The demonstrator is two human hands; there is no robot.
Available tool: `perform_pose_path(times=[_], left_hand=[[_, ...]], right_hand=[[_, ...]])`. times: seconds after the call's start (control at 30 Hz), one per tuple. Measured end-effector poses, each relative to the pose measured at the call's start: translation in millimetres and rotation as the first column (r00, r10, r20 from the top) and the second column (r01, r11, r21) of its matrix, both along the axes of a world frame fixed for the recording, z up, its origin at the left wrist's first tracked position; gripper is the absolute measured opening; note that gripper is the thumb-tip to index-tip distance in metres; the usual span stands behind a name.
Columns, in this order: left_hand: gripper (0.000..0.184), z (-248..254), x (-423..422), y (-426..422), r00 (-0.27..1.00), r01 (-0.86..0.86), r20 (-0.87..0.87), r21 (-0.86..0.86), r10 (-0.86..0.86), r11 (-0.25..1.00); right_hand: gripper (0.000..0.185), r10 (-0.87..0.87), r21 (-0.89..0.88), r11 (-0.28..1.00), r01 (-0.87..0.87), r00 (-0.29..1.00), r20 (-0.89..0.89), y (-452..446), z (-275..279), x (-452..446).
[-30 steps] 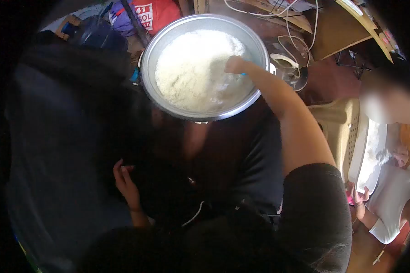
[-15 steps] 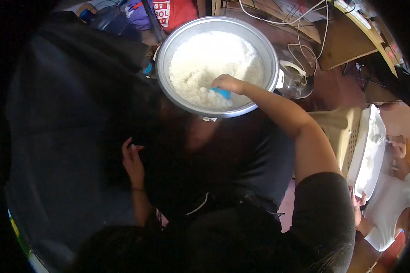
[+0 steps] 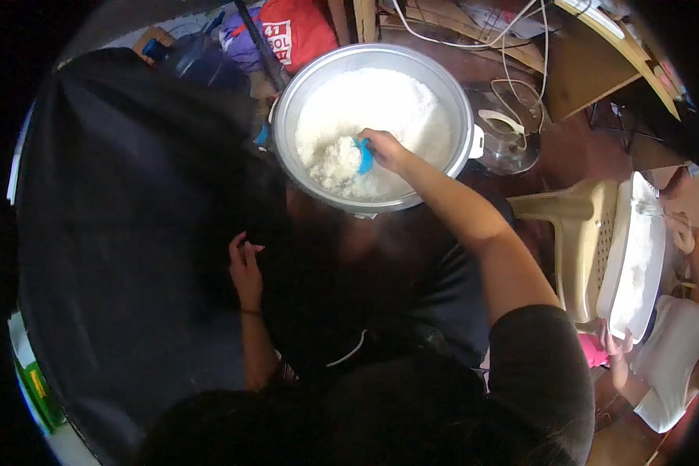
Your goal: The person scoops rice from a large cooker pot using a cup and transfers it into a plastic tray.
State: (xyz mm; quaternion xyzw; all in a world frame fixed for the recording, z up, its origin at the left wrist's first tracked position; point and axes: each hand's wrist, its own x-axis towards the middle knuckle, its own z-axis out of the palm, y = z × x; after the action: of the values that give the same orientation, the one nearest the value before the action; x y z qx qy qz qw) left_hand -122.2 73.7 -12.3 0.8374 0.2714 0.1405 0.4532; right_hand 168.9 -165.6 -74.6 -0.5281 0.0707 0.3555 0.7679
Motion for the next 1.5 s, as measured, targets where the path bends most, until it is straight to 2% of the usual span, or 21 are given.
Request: perform_pose_path(times=[0.1,0.23,0.3,0.4,0.43,0.5,0.53,0.6,0.63,0.7,0.77,0.8,0.83,0.87,0.9,0.97,1.0,1.23,1.37,1.4,1.5], left_hand=[[0.027,2.2,8.3,-5.0,1.0,0.005,0.014,-0.016,-0.005,1.0],[0.027,-14.9,19.2,0.1,0.999,0.043,0.032,-0.011,-0.043,0.999],[0.027,-17.0,25.7,1.3,0.997,0.078,0.017,-0.031,-0.077,0.996],[0.028,-35.0,33.2,10.6,0.989,0.151,-0.003,0.047,-0.151,0.987],[0.028,-32.0,36.9,6.5,0.986,0.165,-0.018,0.045,-0.164,0.985],[0.029,-42.0,40.8,14.1,0.979,0.205,-0.039,0.073,-0.203,0.976],[0.029,-54.2,44.0,22.0,0.975,0.223,-0.041,0.104,-0.22,0.969],[0.03,-49.0,50.2,18.4,0.966,0.256,-0.065,0.118,-0.25,0.959],[0.03,-46.4,52.1,17.1,0.964,0.262,-0.08,0.127,-0.254,0.957],[0.029,-55.5,56.3,21.9,0.962,0.269,-0.077,0.114,-0.262,0.956],[0.029,-61.1,59.9,19.6,0.96,0.274,-0.078,0.09,-0.267,0.958],[0.029,-60.6,60.5,18.8,0.959,0.278,-0.082,0.076,-0.272,0.958],[0.028,-59.2,61.5,17.6,0.958,0.28,-0.084,0.062,-0.275,0.958],[0.028,-58.8,62.9,15.2,0.955,0.289,-0.095,0.077,-0.282,0.954],[0.028,-55.5,64.3,13.3,0.951,0.3,-0.11,0.094,-0.289,0.949],[0.028,-54.2,67.9,9.6,0.946,0.316,-0.119,0.125,-0.302,0.94],[0.027,-53.9,68.6,9.1,0.944,0.323,-0.117,0.141,-0.308,0.936],[0.028,-57.0,67.3,9.0,0.942,0.333,-0.077,0.113,-0.326,0.936],[0.03,-47.0,63.8,5.3,0.951,0.284,-0.17,0.146,-0.259,0.948],[0.03,-45.3,63.7,3.9,0.952,0.275,-0.171,0.124,-0.252,0.954],[0.031,-34.8,64.1,-1.4,0.948,0.278,-0.182,0.077,-0.261,0.958]], right_hand=[[0.021,-0.204,0.242,0.949,0.202,0.979,-0.015,-9.4,-3.9,5.2],[0.021,-0.38,0.508,0.777,0.371,0.92,-0.091,-33.0,6.1,10.0],[0.026,-0.515,0.516,0.691,0.506,0.846,-0.14,-47.0,27.6,7.2],[0.012,-0.667,0.623,0.529,0.576,0.736,-0.115,-93.0,83.4,-7.1],[0.009,-0.715,0.654,0.435,0.618,0.679,-0.166,-111.9,115.1,-13.7],[0.008,-0.842,0.714,0.32,0.622,0.533,-0.086,-159.8,159.4,-32.8],[0.008,-0.912,0.632,0.274,0.725,0.404,-0.068,-192.0,178.0,-46.2],[0.01,-0.945,0.747,0.312,0.587,0.276,0.178,-261.4,202.6,-75.5],[0.01,-0.979,0.652,0.201,0.731,0.125,0.162,-260.7,258.0,-111.0],[0.009,-0.882,0.623,0.28,0.731,-0.06,0.467,-351.0,253.2,-140.1],[0.015,-0.556,0.231,0.29,0.929,-0.033,0.831,-381.2,290.3,-181.1],[0.018,-0.226,-0.029,0.196,0.98,0.074,0.971,-407.3,294.5,-195.7],[0.022,0.109,-0.242,0.015,0.97,0.239,0.965,-413.9,304.4,-201.2],[0.021,0.359,-0.408,-0.149,0.901,0.434,0.826,-414.9,312.0,-213.8],[0.017,0.511,-0.525,-0.13,0.841,0.511,0.691,-419.6,315.0,-219.5],[0.013,0.721,-0.671,-0.109,0.733,0.523,0.454,-422.6,317.9,-225.6],[0.01,0.692,-0.768,-0.162,0.62,0.626,0.36,-420.2,325.8,-227.8],[0.009,0.802,-0.76,-0.242,0.604,0.566,0.194,-424.7,334.5,-227.6],[0.01,0.795,-0.756,-0.255,0.603,0.575,0.19,-434.1,343.9,-223.8],[0.012,0.794,-0.683,-0.295,0.668,0.569,0.213,-428.8,348.4,-223.9],[0.013,0.732,-0.578,-0.214,0.788,0.52,0.439,-410.9,355.1,-211.6]])
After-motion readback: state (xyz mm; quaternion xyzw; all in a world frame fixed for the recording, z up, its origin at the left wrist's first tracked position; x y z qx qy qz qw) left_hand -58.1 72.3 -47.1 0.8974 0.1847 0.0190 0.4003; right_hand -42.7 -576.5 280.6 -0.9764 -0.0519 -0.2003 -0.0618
